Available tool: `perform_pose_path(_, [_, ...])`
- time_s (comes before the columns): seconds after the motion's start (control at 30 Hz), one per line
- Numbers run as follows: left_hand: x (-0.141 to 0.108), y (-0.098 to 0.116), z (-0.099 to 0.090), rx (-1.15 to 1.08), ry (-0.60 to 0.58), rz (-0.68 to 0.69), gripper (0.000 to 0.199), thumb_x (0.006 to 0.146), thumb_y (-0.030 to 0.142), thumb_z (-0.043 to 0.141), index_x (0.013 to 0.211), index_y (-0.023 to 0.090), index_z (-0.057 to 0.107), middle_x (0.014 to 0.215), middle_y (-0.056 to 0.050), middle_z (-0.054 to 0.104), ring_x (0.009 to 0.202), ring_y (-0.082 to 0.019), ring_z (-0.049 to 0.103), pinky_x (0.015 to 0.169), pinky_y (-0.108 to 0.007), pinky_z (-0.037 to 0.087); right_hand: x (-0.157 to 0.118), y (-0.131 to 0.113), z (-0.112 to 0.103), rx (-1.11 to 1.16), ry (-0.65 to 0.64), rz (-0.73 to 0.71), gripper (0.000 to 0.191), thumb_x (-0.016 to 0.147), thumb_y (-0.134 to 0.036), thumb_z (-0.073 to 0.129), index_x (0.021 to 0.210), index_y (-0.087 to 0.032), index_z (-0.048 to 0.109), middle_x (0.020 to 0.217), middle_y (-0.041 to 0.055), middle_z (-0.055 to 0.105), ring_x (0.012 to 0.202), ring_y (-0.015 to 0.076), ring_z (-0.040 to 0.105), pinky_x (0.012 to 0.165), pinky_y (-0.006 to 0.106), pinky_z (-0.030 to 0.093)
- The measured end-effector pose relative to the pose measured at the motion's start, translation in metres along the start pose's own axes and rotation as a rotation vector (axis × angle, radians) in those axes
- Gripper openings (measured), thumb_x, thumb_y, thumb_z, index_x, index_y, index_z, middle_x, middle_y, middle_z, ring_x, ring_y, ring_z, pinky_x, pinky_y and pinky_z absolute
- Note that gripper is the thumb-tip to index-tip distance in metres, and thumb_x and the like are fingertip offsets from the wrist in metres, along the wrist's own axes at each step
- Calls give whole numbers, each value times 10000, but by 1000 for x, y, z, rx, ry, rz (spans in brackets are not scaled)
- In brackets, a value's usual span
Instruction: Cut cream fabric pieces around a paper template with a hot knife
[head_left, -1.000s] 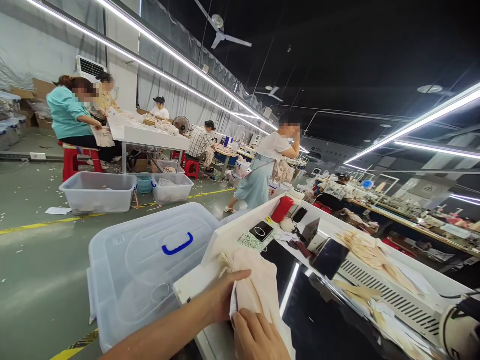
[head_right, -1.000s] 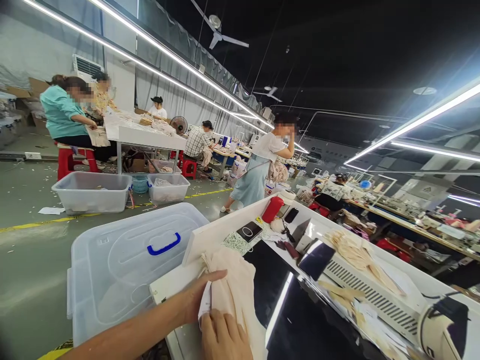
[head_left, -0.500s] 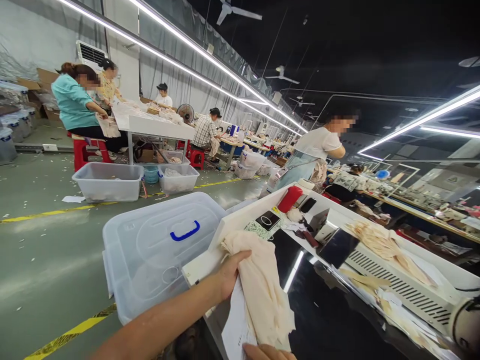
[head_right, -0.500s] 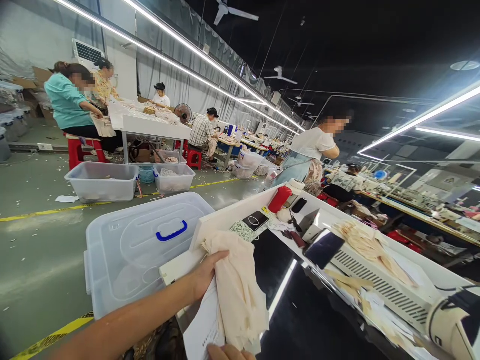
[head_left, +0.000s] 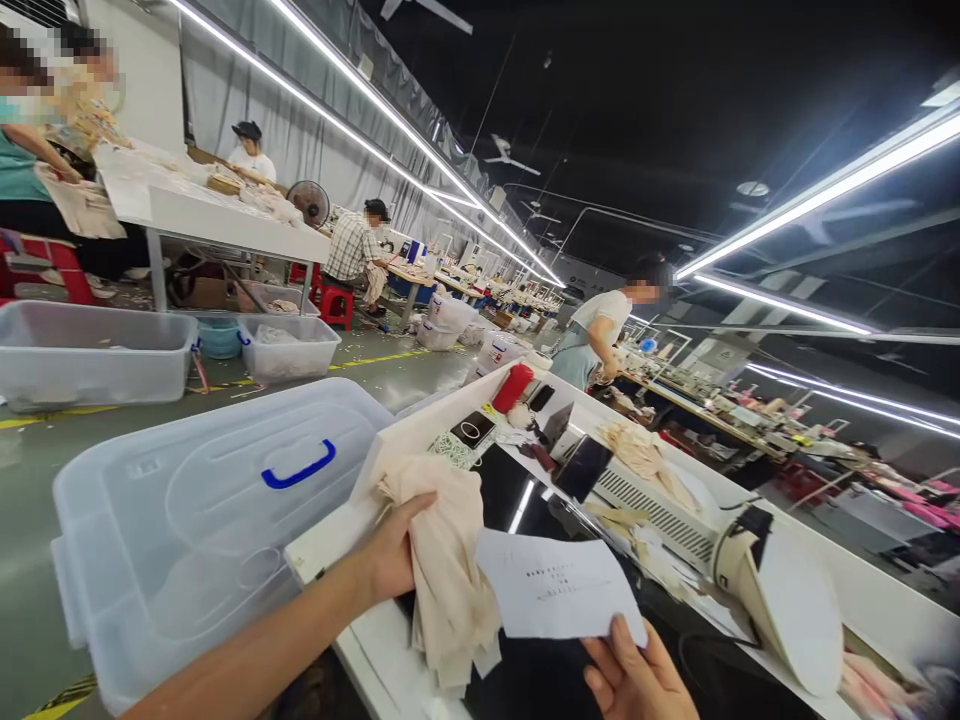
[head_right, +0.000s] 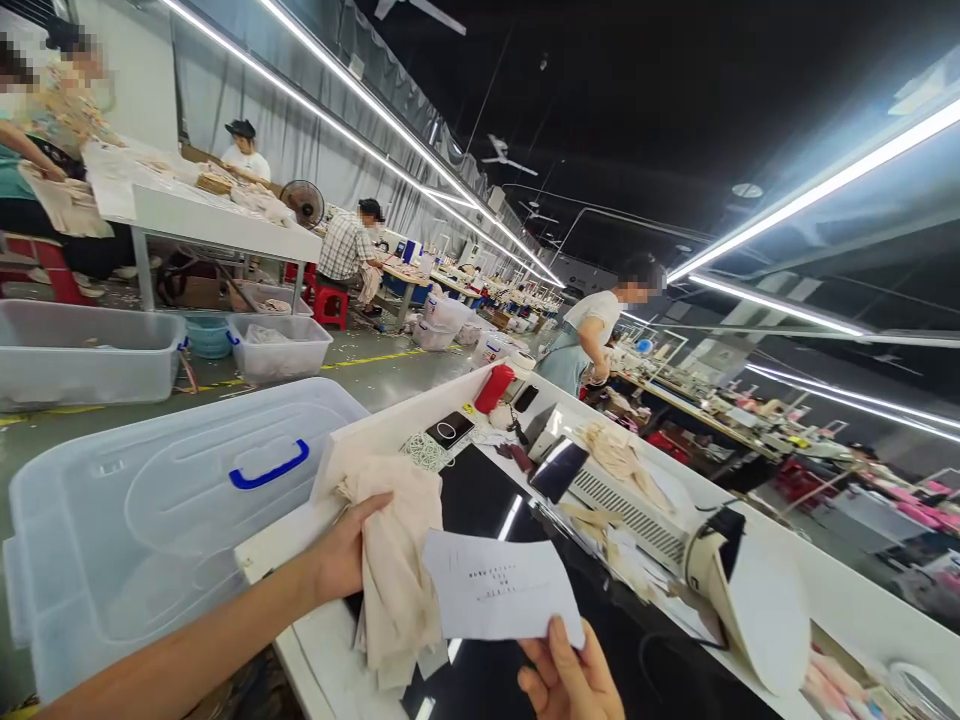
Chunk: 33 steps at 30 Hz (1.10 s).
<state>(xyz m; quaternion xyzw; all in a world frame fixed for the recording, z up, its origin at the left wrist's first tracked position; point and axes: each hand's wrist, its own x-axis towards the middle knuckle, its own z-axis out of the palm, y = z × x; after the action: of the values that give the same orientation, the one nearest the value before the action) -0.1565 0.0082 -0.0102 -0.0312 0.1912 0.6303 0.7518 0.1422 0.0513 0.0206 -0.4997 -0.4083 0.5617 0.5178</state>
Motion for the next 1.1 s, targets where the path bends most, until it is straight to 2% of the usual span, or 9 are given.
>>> perform_pose_path(0.13, [-1,-1,0,-23,19,1,431,982,276,652,1357,75,587,1086,-173,758,973,-321,760,994,-444,570,8,11,-2,30,-39,15,595,499,-423,1024,924,-225,657,902,15,760,753,259,769,494,262,620])
perform_pose_path(0.27, [0,-3,-3,-28,13,6,434,974,283,658,1344,67,592,1072,-177,761,986,-326,758,993,-443,571,24,8,-6,39,-53,-37,512,587,-414,990,940,-235,666,909,9,759,796,259,779,516,257,637])
perform_pose_path(0.4, [2,-5,-8,-32,-3,-47,486,908,248,699,1347,76,578,1049,-161,765,978,-334,757,983,-443,571,56,-2,4,268,6,-33,516,557,-323,1007,961,-247,696,908,-29,756,812,187,774,581,173,637])
perform_pose_path(0.53, [0,-6,-8,-25,4,-69,502,860,211,672,1317,32,572,1010,-181,759,984,-346,748,969,-439,567,98,-5,39,404,-10,-5,468,561,-239,1001,922,-222,703,924,-24,762,817,148,763,713,163,647])
perform_pose_path(0.7, [-1,-7,-10,-21,-32,-116,518,736,164,658,1239,52,604,999,-171,749,1010,-350,732,965,-416,548,151,10,102,394,-72,-11,213,807,-227,875,889,-197,681,920,1,745,899,153,753,761,193,648])
perform_pose_path(0.83, [1,-9,-13,-3,-84,-130,528,646,163,663,1165,74,632,989,-165,745,1039,-366,714,969,-416,531,172,33,145,327,-84,25,110,989,-235,713,1037,-146,670,1011,35,719,892,171,733,749,297,656])
perform_pose_path(0.9, [2,-10,-13,14,-100,-129,545,606,156,655,1145,79,639,975,-161,745,1051,-370,705,976,-420,523,173,45,157,261,-91,73,142,1015,-243,686,1103,-133,664,1043,49,706,871,177,723,729,315,648])
perform_pose_path(1.0, [1,-12,-12,41,-134,-135,577,551,139,640,1124,82,649,971,-160,747,1068,-375,693,993,-422,511,166,55,158,136,-112,118,231,1008,-255,696,1198,-135,640,1041,59,704,859,189,729,719,325,650])
perform_pose_path(1.1, [-1,-11,-10,66,-125,-140,610,516,126,631,1124,84,654,974,-156,748,1079,-378,687,1007,-423,501,155,50,145,-5,-117,68,694,865,-280,843,1442,-165,473,936,32,714,788,203,740,689,333,661])
